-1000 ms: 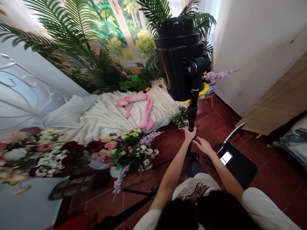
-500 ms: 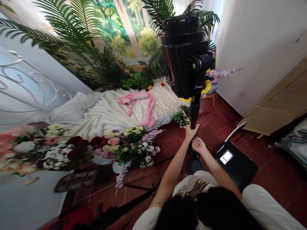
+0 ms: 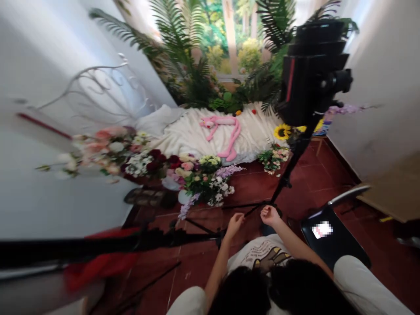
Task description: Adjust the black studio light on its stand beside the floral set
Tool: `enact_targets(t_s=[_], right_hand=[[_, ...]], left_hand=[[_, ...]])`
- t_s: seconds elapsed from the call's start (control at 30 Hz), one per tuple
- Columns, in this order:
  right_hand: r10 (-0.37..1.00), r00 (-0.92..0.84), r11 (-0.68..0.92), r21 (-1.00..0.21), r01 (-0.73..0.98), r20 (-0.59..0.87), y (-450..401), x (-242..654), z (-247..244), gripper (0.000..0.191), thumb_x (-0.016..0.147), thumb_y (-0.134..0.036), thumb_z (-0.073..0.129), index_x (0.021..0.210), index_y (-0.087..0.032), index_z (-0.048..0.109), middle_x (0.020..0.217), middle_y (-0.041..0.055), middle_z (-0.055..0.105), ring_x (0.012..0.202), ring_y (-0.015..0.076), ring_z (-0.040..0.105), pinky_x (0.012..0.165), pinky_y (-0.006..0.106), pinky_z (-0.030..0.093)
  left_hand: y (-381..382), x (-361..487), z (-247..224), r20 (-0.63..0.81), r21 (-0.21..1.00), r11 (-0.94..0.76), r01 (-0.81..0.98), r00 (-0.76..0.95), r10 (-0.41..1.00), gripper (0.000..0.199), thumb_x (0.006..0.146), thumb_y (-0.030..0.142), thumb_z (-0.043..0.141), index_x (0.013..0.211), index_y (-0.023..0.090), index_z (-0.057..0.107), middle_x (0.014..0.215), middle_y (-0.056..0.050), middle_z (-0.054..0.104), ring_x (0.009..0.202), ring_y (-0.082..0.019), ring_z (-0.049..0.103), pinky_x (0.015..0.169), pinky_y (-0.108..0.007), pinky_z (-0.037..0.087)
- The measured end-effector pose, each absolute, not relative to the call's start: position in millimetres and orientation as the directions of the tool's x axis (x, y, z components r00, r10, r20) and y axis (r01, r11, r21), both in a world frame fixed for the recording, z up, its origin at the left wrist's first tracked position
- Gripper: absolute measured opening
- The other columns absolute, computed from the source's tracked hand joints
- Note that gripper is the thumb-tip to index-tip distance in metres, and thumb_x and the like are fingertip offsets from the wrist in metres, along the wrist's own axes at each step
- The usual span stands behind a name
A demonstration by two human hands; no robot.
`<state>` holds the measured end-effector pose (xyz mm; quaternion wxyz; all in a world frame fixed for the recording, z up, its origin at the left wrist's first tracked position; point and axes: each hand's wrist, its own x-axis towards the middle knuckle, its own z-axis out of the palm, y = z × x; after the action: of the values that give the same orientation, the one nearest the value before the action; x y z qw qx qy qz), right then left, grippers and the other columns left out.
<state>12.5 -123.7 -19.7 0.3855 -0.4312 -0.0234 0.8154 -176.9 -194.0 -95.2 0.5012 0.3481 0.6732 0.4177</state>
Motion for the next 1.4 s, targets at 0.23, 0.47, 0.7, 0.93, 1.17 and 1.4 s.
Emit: enact_targets(t_s=[0.23,0.47,0.7,0.93,1.17,1.4], right_hand=[[0.51,-0.545,-0.824,-0.56,-0.087,-0.666,-127.2,-66.2,-18.1,0.024,0.079,-0.018,0.043,0.056,-0.02,0.034,0.04,-0.007,0.038,0.032,0.0051,0.03,0.037,0.014,0.025],[0.331,-0.84,-0.371,-0.878,0.303,-0.43,-108.1,-195.9,43.4,0.008,0.084,-0.022,0.057,0.079,-0.017,0.061,0.064,-0.0017,0.064,0.049,0.0073,0.051,0.046,0.015,0.037],[-0.196,-0.848,0.594,-0.748,0.296,-0.492,-110.1,-312.6,125.9,0.021,0.085,-0.032,0.063,0.087,-0.011,0.067,0.078,0.0074,0.072,0.07,0.0156,0.066,0.067,0.023,0.05],[-0.527,-0.468,0.422,-0.696,0.581,-0.709,-87.4,-346.2,138.0,0.036,0.06,-0.025,0.084,0.088,-0.009,0.068,0.087,0.0102,0.073,0.076,0.0151,0.069,0.059,0.017,0.051],[-0.43,-0.69,0.214,-0.808,0.55,-0.583,-81.6,-331.1,115.8,0.037,0.054,-0.018,0.085,0.085,-0.014,0.067,0.082,0.0014,0.07,0.068,0.0094,0.065,0.066,0.018,0.054],[-0.41,-0.845,0.252,-0.932,0.258,-0.345,-81.8,-322.6,113.0,0.024,0.052,-0.019,0.083,0.064,-0.013,0.063,0.069,-0.0002,0.067,0.068,0.0125,0.062,0.068,0.021,0.051]], left_hand=[[-350.4,-285.4,-101.7,-0.46,0.801,0.597,-0.04,-0.679,0.572,0.028,0.061,0.044,0.07,0.068,0.019,0.061,0.066,-0.002,0.067,0.075,-0.024,0.068,0.073,-0.036,0.053],[-362.4,-303.3,-45.6,-0.106,0.949,0.308,0.07,-0.847,0.52,0.042,0.07,0.049,0.066,0.098,0.019,0.059,0.095,-0.005,0.067,0.094,-0.02,0.065,0.091,-0.037,0.05],[-303.8,-269.9,15.7,0.207,0.932,0.197,0.306,-0.892,0.402,0.057,0.077,0.048,0.066,0.122,0.02,0.047,0.115,-0.011,0.059,0.112,-0.023,0.056,0.099,-0.041,0.043],[-290.8,-267.4,25.0,0.171,0.952,0.186,0.242,-0.927,0.334,0.045,0.087,0.051,0.052,0.115,0.017,0.045,0.109,-0.013,0.06,0.105,-0.024,0.059,0.092,-0.04,0.045],[-292.9,-267.4,22.9,0.181,0.933,0.237,0.27,-0.923,0.34,0.043,0.088,0.051,0.049,0.115,0.017,0.044,0.107,-0.013,0.059,0.103,-0.023,0.059,0.09,-0.039,0.045],[-291.6,-268.2,18.4,0.182,0.922,0.267,0.28,-0.923,0.34,0.046,0.088,0.052,0.046,0.118,0.017,0.041,0.11,-0.014,0.057,0.105,-0.024,0.058,0.091,-0.039,0.045]])
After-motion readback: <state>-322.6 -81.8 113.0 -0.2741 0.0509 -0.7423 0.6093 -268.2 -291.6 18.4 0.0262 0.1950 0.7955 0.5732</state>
